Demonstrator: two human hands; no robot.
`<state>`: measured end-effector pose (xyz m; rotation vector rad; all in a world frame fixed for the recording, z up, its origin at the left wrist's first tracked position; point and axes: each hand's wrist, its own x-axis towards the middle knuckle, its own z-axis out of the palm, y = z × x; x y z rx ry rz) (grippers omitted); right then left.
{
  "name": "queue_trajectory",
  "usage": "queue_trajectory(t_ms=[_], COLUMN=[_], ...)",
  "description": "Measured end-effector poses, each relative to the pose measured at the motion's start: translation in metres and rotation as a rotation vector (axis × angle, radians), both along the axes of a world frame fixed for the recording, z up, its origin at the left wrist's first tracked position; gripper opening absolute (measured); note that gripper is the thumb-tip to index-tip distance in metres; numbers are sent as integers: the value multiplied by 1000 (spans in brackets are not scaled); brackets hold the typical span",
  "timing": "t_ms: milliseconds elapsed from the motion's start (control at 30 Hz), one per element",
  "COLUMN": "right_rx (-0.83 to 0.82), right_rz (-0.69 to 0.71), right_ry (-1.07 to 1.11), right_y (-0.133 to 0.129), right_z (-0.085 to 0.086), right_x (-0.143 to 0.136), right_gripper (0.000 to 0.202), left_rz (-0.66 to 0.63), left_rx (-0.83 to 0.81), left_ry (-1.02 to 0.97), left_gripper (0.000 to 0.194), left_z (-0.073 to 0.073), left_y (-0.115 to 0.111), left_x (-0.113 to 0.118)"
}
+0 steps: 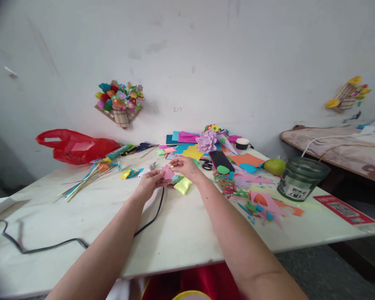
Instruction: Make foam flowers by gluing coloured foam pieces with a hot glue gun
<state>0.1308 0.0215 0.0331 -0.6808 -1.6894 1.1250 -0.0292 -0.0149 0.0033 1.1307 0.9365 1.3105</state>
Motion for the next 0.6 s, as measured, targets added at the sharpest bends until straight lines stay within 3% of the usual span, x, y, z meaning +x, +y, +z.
queue_trajectory(t_ms=[200,367,600], right_rx=[152,81,210], right_rz=[-49,-52,-208], right_ry=[-2,-44,-136], right_y=[0,-1,-3], right_z=[-2,-3,5], right_x=[-8,-6,6], right_gripper=[14,22,30], left_rz=[-3,2,-10], left_rx=[9,-3,-12], left_ry=[-2,-7,-15], left_gripper=[23,23,25], left_z=[-1,0,1], left_y=[0,0,0], left_x=[-1,0,-1])
